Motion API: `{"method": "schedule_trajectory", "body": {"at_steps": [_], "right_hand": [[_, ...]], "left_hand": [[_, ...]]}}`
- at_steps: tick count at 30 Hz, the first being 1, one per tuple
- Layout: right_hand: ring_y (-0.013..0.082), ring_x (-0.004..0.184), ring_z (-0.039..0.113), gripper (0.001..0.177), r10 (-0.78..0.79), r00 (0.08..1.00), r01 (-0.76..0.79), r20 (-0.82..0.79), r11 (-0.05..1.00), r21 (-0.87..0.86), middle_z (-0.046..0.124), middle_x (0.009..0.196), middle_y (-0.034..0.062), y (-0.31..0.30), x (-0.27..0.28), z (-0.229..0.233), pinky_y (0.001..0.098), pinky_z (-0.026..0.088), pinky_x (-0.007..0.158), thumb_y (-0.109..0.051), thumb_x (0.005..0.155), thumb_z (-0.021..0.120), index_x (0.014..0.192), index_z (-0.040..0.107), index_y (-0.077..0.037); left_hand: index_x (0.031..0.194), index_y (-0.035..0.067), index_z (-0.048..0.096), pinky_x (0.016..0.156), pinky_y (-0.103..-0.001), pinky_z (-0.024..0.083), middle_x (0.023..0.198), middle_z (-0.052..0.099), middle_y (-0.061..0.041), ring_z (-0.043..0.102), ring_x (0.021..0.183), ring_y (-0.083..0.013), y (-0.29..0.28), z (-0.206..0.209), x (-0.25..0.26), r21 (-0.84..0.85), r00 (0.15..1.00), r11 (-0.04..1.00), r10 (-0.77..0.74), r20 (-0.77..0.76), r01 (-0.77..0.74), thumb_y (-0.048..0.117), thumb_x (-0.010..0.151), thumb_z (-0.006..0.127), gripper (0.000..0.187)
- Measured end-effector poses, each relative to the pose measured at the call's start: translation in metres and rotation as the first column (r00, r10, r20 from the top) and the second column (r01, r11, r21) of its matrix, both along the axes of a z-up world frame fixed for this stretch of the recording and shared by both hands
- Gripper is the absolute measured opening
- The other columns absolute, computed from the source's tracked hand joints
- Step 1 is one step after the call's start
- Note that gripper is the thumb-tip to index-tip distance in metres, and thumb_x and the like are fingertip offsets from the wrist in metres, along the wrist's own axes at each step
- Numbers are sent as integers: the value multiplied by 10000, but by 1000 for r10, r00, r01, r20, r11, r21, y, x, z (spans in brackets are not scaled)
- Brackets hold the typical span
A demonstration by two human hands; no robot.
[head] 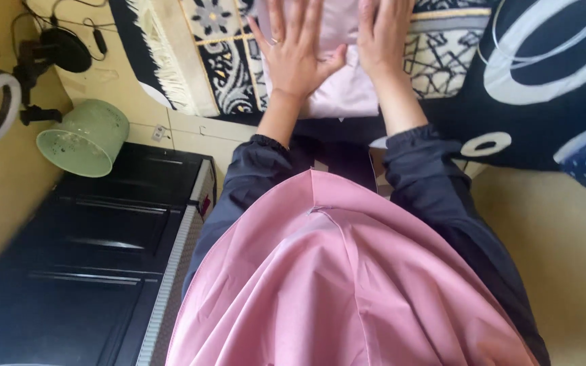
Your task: The person folds a prayer mat and a prayer garment, then organizes a phone charger.
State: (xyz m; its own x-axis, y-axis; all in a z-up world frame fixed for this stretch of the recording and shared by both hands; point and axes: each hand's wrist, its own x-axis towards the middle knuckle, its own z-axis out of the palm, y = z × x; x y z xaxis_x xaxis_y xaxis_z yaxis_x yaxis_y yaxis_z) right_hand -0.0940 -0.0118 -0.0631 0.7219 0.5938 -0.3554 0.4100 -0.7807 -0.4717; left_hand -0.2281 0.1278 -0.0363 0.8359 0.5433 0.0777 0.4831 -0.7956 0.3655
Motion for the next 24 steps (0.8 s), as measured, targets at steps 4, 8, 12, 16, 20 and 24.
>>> {"method": "schedule_trajectory", "body": {"at_steps": [4,8,12,16,20,24], "right_hand": [[339,1332,464,530,-678,732,543,67,640,544,525,1375,200,-45,-28,24,456,340,1167,-154,970,743,1372,462,47],[287,1001,693,445,-918,72,969,-390,-28,245,710,1128,150,-128,-53,-2,419,580,879,-170,827,802,1170,635,58],[291,1003,540,479,-632,-52,963,-774,-237,129,561,1106,146,-150,-43,-5,431,426,903,-251,937,807,1119,459,22],[306,1217,638,470,-203,-54,962,-978,-272,4,647,1288,120,-169,-17,0,499,518,1085,-171,856,793,1255,578,-47],[282,1342,571,566,-14,158,987,-987,-32,158,631,1358,112,-143,-22,64,484,428,1232,-113,805,778,1337,609,-20],[342,1512,287,426,-31,734,609,-679,474,636,365,1578,152,-96,-43,122,487,263,1293,-57,789,778,1183,630,-122]], "left_hand": [[1693,250,190,1242,-741,-24,1749,78,4,-53,1628,-321,1,23,8,-29,999,1000,9,-31,-10,698,936,565,956],[1651,250,249,1147,-817,-48,1718,164,-25,23,1569,-368,15,111,44,-321,780,939,-107,-617,-125,746,955,490,888],[1643,321,261,1153,-823,-37,1713,109,-100,-37,1535,-510,8,121,51,-278,751,939,-35,-659,-200,808,924,478,895],[1582,306,343,1164,-819,52,1645,117,-215,-5,1519,-565,-21,16,10,13,985,986,167,-51,-167,880,897,613,933],[1527,256,422,1144,-815,138,1591,220,-245,102,1470,-596,-24,17,10,6,978,979,202,-52,-202,896,835,649,969],[1453,245,498,1100,-777,241,1515,326,-221,199,1425,-594,-31,15,15,0,962,968,250,-111,-251,869,792,694,930]]}}
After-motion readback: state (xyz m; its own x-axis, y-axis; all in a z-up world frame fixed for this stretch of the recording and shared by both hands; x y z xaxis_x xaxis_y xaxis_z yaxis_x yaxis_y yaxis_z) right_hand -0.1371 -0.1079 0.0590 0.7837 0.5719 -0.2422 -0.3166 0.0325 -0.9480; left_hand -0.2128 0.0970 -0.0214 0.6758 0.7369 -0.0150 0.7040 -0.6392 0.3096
